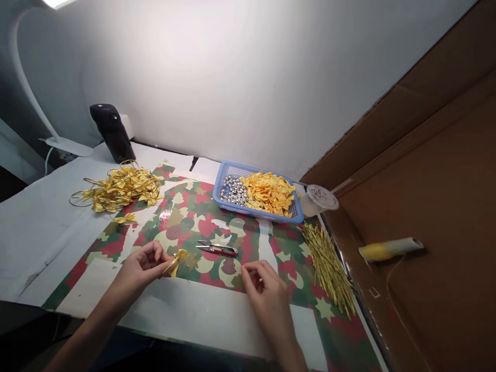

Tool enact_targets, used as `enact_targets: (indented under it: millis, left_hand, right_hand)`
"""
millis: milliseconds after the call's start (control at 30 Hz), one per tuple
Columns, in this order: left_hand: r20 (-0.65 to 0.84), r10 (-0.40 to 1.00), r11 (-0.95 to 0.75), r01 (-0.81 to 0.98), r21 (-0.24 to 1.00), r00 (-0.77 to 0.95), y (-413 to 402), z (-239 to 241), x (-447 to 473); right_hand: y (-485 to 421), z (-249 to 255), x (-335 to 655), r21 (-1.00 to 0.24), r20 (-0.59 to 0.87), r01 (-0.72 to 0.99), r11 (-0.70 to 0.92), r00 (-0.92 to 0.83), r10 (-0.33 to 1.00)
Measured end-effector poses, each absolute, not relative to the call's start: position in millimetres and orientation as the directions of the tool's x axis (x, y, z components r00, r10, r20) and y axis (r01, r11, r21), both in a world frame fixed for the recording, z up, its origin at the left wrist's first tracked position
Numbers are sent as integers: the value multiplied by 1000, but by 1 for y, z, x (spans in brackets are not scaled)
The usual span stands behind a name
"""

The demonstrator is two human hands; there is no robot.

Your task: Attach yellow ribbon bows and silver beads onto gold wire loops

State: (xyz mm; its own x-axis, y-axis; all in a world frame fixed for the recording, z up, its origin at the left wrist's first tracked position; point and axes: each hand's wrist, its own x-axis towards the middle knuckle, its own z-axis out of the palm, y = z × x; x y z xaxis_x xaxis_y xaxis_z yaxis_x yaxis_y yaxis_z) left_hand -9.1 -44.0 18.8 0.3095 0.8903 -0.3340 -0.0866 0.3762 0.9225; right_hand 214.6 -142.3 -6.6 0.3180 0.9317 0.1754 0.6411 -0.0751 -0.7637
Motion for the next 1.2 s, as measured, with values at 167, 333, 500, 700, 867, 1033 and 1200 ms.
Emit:
enact_targets:
  millis: [167, 333, 500, 700, 867, 1033, 1200]
  left_hand:
    - [-337, 871, 405, -135, 904, 357, -44, 20, -9]
    - [-324, 858, 418, -176, 891, 398, -48, 23, -8]
    - [-292, 891, 380, -219, 899, 347, -45, 20, -15]
    - [-282, 918, 354, -260, 898, 278, -42, 25, -28]
    - [-265, 932, 328, -269, 905, 246, -55, 24, -32]
    - [-212, 946, 278, -277, 920, 246, -70, 18, -33]
    - [-187, 920, 299, -311, 902, 344, -84, 19, -39]
  right_hand:
    - [-136, 3, 180, -812, 150, 584, 4, 201, 968]
    - [-115, 1, 123, -833, 199, 539, 126, 78, 977]
    - [-114, -6, 127, -832, 255, 530, 163, 105, 961]
    - [-143, -9, 177, -823, 325, 548, 150, 236, 916]
    - [-171, -4, 200, -792, 418, 581, 187, 294, 859]
    - [-189, 15, 188, -731, 525, 639, 239, 302, 796]
    - [-186, 36, 161, -834, 430, 484, 264, 271, 861]
